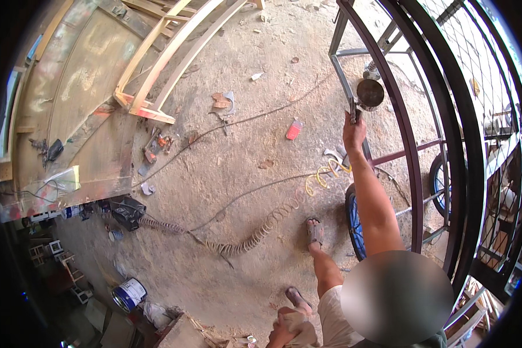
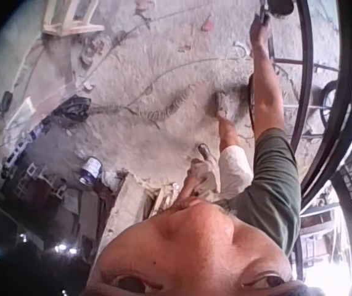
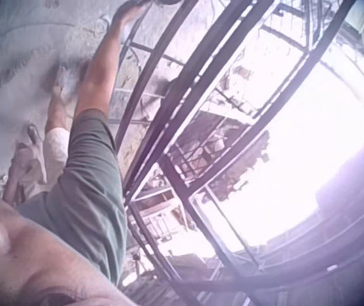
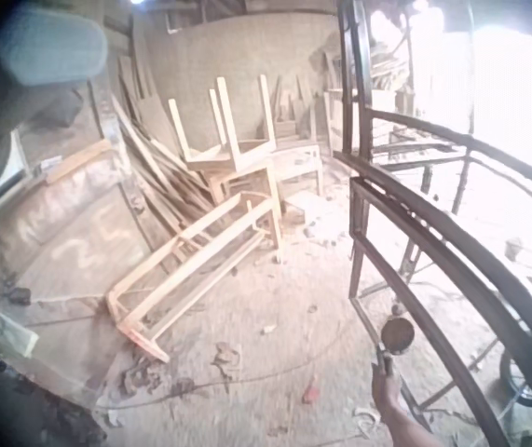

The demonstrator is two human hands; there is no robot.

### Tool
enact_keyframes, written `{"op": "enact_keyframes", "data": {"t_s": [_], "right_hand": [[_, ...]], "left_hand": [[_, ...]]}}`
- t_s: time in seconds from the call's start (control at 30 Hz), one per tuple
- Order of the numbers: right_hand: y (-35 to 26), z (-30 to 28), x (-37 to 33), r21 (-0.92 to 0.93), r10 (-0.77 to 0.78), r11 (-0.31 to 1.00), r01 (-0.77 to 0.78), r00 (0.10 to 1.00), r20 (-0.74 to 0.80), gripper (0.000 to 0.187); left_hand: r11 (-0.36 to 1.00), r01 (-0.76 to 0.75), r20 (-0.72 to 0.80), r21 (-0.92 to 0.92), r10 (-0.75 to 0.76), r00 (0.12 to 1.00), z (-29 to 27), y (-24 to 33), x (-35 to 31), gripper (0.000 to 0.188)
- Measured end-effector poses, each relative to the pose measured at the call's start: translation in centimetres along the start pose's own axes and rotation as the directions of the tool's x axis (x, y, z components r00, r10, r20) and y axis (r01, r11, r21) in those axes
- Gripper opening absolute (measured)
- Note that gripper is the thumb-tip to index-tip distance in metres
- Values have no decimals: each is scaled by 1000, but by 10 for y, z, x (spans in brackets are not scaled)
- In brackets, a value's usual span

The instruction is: The person uses a spray gun to apply paint to a metal cart frame and uses a brush to apply paint from a small container to the frame's joints.

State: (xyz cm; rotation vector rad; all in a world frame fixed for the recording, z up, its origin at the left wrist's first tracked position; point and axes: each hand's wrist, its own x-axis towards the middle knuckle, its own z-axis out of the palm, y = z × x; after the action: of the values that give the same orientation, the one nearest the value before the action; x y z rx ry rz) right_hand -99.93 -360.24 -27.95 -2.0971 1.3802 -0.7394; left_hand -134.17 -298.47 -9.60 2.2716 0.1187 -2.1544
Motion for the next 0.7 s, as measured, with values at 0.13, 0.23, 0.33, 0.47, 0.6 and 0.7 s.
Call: {"op": "enact_keyframes", "data": {"t_s": [0.13,0.23,0.33,0.47,0.6,0.7], "right_hand": [[-17,13,30,-11,-235,972,235,965,-116,35],[-25,23,32,-139,-230,963,229,973,12,33],[-12,33,45,-204,-186,963,174,982,-40,30],[11,35,61,-263,-2,964,-44,985,-170,27],[20,41,57,-173,226,946,-274,941,-253,33],[30,59,59,-221,277,912,-345,916,-290,34]], "left_hand": [[991,-58,-186,119,80,979,-87,41,-10,129],[975,-94,-319,201,156,935,-144,64,-6,130],[953,-82,-304,291,173,937,-203,82,2,129],[892,21,-305,452,133,943,-302,110,16,126],[899,-60,-279,434,198,940,-377,112,20,126],[870,-48,-282,491,211,936,-408,124,32,126]]}}
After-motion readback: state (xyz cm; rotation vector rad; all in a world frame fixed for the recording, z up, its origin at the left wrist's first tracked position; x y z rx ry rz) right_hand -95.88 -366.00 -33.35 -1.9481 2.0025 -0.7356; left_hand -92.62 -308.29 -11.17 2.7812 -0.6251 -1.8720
